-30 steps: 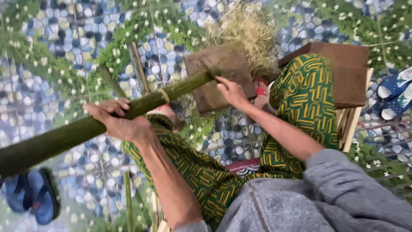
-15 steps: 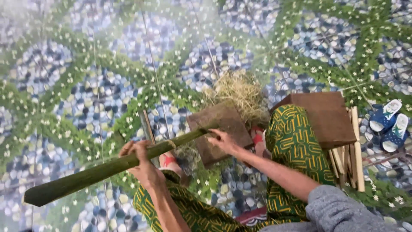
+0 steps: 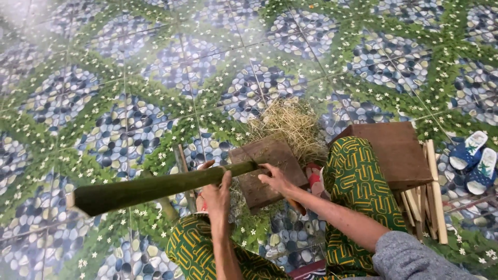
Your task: A person sits on the floor and uses a large knife to shave and split a bamboo pole against a wooden block.
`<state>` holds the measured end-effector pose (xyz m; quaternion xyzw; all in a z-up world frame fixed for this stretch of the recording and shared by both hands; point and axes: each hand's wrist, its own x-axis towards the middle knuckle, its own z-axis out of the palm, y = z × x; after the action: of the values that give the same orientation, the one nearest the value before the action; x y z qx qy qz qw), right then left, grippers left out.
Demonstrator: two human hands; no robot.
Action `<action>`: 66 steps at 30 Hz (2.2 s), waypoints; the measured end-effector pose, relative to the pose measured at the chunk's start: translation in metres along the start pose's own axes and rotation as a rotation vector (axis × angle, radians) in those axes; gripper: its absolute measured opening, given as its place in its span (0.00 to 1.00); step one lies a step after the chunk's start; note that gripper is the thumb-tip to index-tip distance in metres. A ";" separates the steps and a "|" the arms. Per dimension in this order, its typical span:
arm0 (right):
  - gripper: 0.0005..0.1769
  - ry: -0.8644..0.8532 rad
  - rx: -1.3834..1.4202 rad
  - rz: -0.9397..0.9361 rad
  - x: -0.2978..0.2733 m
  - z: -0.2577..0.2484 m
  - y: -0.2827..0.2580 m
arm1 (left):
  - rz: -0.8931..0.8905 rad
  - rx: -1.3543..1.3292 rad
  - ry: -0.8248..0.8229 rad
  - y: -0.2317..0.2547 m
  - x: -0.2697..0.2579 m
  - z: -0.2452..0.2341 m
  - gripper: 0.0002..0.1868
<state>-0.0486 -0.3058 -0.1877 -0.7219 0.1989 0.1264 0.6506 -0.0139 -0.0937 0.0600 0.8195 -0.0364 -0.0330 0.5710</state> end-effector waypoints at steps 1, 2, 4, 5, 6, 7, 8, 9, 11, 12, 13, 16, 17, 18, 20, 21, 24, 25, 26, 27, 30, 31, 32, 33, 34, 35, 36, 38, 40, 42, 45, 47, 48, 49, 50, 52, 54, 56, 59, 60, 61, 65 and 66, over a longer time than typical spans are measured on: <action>0.33 -0.004 -0.002 -0.001 -0.005 0.001 -0.007 | -0.001 0.000 0.005 -0.012 0.003 0.005 0.25; 0.32 0.020 0.022 -0.005 -0.010 0.002 -0.013 | -0.012 0.119 0.018 -0.024 0.005 0.011 0.24; 0.31 0.044 0.048 -0.008 -0.018 0.002 -0.022 | -0.024 0.238 0.031 -0.041 0.011 0.018 0.24; 0.31 0.048 0.074 -0.010 -0.021 0.001 -0.025 | -0.040 0.132 0.088 -0.045 0.013 0.020 0.19; 0.31 0.051 0.101 -0.014 -0.022 0.000 -0.028 | -0.054 0.027 0.147 -0.049 0.016 0.020 0.15; 0.31 0.049 0.102 -0.014 -0.022 -0.002 -0.028 | -0.055 0.028 0.149 -0.044 0.012 0.017 0.15; 0.32 0.066 0.118 -0.005 -0.021 -0.003 -0.029 | -0.051 -0.157 0.135 -0.039 0.009 0.013 0.14; 0.34 0.082 0.135 0.004 -0.019 -0.003 -0.030 | -0.047 -0.342 0.121 -0.034 0.006 0.008 0.14; 0.34 0.097 0.146 0.015 -0.014 -0.008 -0.028 | -0.043 -0.372 0.130 -0.022 0.002 -0.001 0.14; 0.34 0.114 0.158 0.035 -0.014 -0.010 -0.025 | -0.047 -0.401 0.136 -0.017 -0.002 -0.006 0.14; 0.34 0.111 0.159 0.040 -0.023 -0.012 -0.040 | -0.052 -0.398 0.136 -0.010 -0.003 -0.007 0.14; 0.42 0.141 0.177 0.097 -0.043 -0.010 -0.071 | -0.131 -0.438 0.176 -0.007 -0.004 -0.011 0.13; 0.41 0.168 0.173 0.107 -0.043 -0.010 -0.074 | -0.090 -0.414 0.172 -0.014 0.001 -0.010 0.14; 0.40 0.201 0.168 0.120 -0.047 -0.013 -0.074 | -0.051 -0.394 0.161 -0.023 0.003 -0.008 0.14; 0.36 0.238 0.191 0.103 -0.038 -0.014 -0.063 | -0.055 -0.378 0.186 -0.014 0.001 -0.007 0.13; 0.32 0.280 0.214 0.080 -0.035 -0.015 -0.054 | -0.052 -0.365 0.207 -0.010 -0.001 -0.005 0.13; 0.35 0.327 0.101 0.072 -0.027 -0.025 -0.039 | -0.075 -0.395 0.256 -0.015 -0.005 -0.004 0.14; 0.35 0.330 0.102 0.097 -0.021 -0.027 -0.038 | -0.097 -0.388 0.245 -0.020 0.001 -0.004 0.14; 0.33 0.334 0.106 0.073 -0.020 -0.028 -0.033 | -0.029 -0.437 0.278 -0.027 0.003 -0.004 0.14; 0.32 0.338 0.111 0.048 -0.019 -0.028 -0.028 | 0.040 -0.484 0.311 -0.034 0.005 -0.005 0.13; 0.26 0.326 0.079 0.039 -0.003 -0.036 -0.005 | 0.085 -0.551 0.229 -0.027 0.003 -0.018 0.13; 0.26 0.321 0.081 0.050 -0.008 -0.032 -0.007 | 0.075 -0.545 0.229 -0.035 0.005 -0.019 0.13; 0.25 0.302 0.059 0.059 -0.014 -0.032 -0.011 | 0.085 -0.558 0.225 -0.041 0.007 -0.018 0.14; 0.25 0.282 0.037 0.067 -0.019 -0.032 -0.015 | 0.096 -0.571 0.220 -0.047 0.009 -0.017 0.14; 0.25 0.280 0.039 0.074 -0.020 -0.031 -0.016 | 0.089 -0.568 0.219 -0.046 0.010 -0.016 0.14; 0.25 0.226 0.023 0.058 -0.022 -0.029 -0.018 | 0.102 -0.586 0.207 -0.046 0.010 -0.015 0.15; 0.26 0.170 0.010 0.045 -0.026 -0.027 -0.018 | 0.113 -0.601 0.195 -0.046 0.008 -0.015 0.15; 0.25 0.164 -0.033 -0.005 -0.007 -0.021 0.015 | 0.082 -0.550 0.196 -0.034 0.005 -0.011 0.14; 0.24 0.166 -0.076 -0.060 -0.001 -0.010 0.026 | 0.059 -0.503 0.191 -0.024 0.002 -0.009 0.13; 0.23 0.105 -0.184 -0.140 -0.010 0.003 0.016 | 0.030 -0.459 0.197 -0.015 -0.002 -0.007 0.13; 0.25 0.052 -0.180 -0.152 -0.045 0.010 -0.030 | 0.014 -0.468 0.178 -0.007 -0.005 -0.009 0.13; 0.25 0.092 -0.169 -0.130 -0.031 0.010 -0.008 | 0.009 -0.461 0.188 -0.010 -0.004 -0.008 0.13; 0.25 0.129 -0.161 -0.116 -0.023 0.011 0.001 | 0.009 -0.458 0.203 -0.011 -0.003 -0.007 0.14; 0.25 0.127 -0.159 -0.116 -0.027 0.009 -0.008 | 0.009 -0.455 0.203 -0.012 -0.002 -0.009 0.14; 0.25 0.125 -0.170 -0.116 -0.032 0.005 -0.016 | 0.011 -0.462 0.195 -0.013 -0.002 -0.009 0.14; 0.24 0.124 -0.180 -0.116 -0.040 0.001 -0.028 | 0.013 -0.468 0.186 -0.014 -0.002 -0.009 0.15; 0.24 0.122 -0.183 -0.125 -0.045 -0.001 -0.035 | 0.018 -0.459 0.177 -0.016 -0.001 -0.008 0.14; 0.24 0.149 -0.170 -0.072 -0.038 -0.002 -0.023 | 0.020 -0.446 0.173 -0.014 -0.003 -0.010 0.15; 0.24 0.182 -0.189 -0.069 -0.021 -0.008 0.004 | 0.030 -0.433 0.162 -0.013 -0.005 -0.009 0.15; 0.23 0.184 -0.226 -0.119 -0.013 -0.011 0.014 | 0.037 -0.437 0.160 -0.013 -0.004 -0.007 0.14; 0.23 0.187 -0.223 -0.122 -0.008 -0.012 0.016 | 0.041 -0.436 0.157 -0.013 -0.003 -0.008 0.14; 0.25 0.182 -0.102 0.011 -0.007 -0.012 0.007 | 0.048 -0.436 0.116 -0.014 -0.003 -0.009 0.13; 0.27 0.176 -0.013 0.042 -0.011 -0.011 0.001 | 0.044 -0.443 0.104 -0.014 -0.003 -0.008 0.13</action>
<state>-0.0595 -0.3154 -0.1821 -0.7303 0.2696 0.0772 0.6229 -0.0153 -0.0807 0.0499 0.6736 -0.0167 0.0147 0.7388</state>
